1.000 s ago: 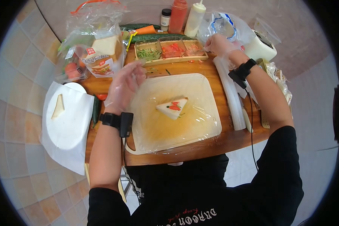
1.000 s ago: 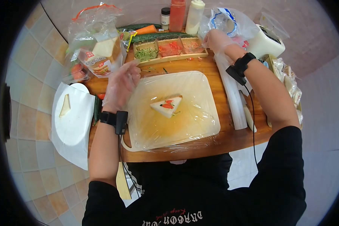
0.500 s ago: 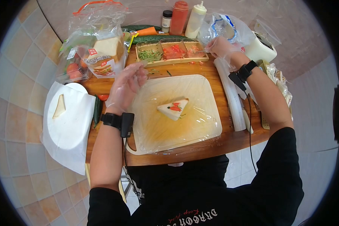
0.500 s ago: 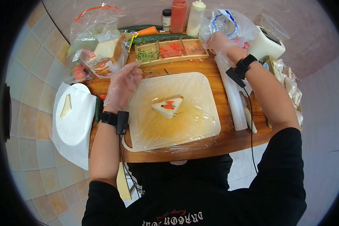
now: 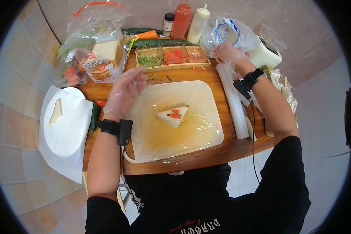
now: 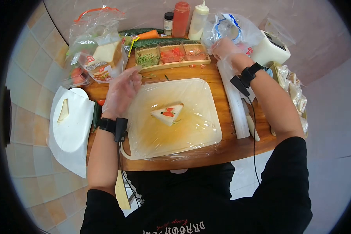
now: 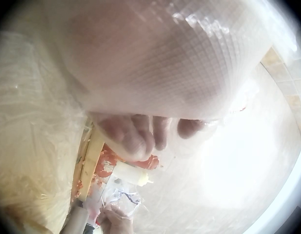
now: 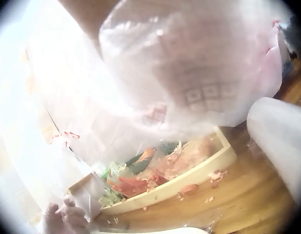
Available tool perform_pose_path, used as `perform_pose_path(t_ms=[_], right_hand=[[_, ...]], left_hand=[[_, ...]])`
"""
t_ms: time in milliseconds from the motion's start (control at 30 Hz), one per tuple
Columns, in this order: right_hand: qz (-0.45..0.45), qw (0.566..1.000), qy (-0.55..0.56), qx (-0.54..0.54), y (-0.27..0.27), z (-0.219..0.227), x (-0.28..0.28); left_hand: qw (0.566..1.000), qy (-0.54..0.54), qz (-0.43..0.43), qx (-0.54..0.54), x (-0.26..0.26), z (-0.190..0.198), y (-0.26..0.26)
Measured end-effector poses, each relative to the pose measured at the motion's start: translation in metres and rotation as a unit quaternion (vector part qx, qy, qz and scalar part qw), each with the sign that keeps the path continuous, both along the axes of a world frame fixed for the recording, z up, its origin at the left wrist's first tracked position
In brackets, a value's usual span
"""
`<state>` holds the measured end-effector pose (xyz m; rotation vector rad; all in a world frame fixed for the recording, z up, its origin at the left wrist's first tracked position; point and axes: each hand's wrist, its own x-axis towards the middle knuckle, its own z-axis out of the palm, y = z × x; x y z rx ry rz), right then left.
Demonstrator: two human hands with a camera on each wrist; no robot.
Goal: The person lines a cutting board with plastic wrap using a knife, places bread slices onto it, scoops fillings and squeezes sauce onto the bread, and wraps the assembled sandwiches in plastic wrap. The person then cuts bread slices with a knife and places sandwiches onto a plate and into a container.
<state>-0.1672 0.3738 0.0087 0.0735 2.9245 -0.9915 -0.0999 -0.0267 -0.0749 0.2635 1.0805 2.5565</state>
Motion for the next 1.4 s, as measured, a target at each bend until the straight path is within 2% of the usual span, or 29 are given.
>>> perform_pose_path(t_ms=[167, 433, 567, 833, 1067, 1167, 1233, 1300, 1367, 1400], right_hand=[[0.016, 1.000, 0.012, -0.022, 0.003, -0.004, -0.001], [-0.016, 0.998, -0.042, -0.044, -0.006, 0.004, 0.008], [-0.010, 0.997, -0.052, -0.048, 0.002, -0.009, -0.001], [-0.035, 0.988, -0.080, -0.130, 0.001, -0.012, 0.002], [-0.047, 0.993, -0.076, -0.078, 0.000, -0.007, 0.005], [-0.055, 0.990, -0.067, -0.111, 0.007, -0.002, 0.011], [-0.064, 0.973, -0.007, -0.220, 0.012, -0.004, 0.018], [-0.041, 0.977, -0.018, -0.207, 0.001, 0.015, 0.035], [-0.055, 0.967, 0.008, -0.248, -0.021, 0.027, 0.065], [-0.031, 0.965, -0.005, -0.259, -0.028, 0.028, 0.078]], left_hand=[[1.000, 0.006, -0.002, -0.005, -0.001, 0.001, -0.001], [1.000, 0.011, -0.008, 0.001, -0.001, -0.001, -0.001], [1.000, -0.001, 0.001, -0.001, 0.001, 0.000, 0.000], [1.000, -0.011, -0.008, 0.006, -0.001, -0.001, 0.000], [1.000, 0.002, -0.008, 0.001, 0.000, 0.001, -0.001], [1.000, -0.004, -0.006, 0.009, 0.000, -0.001, 0.000], [0.999, 0.024, -0.018, 0.028, -0.003, -0.007, -0.002], [0.999, 0.025, -0.020, 0.030, -0.008, -0.011, -0.002], [0.999, 0.019, -0.022, 0.031, -0.006, -0.015, -0.003], [1.000, 0.014, -0.013, 0.023, -0.007, -0.012, -0.002]])
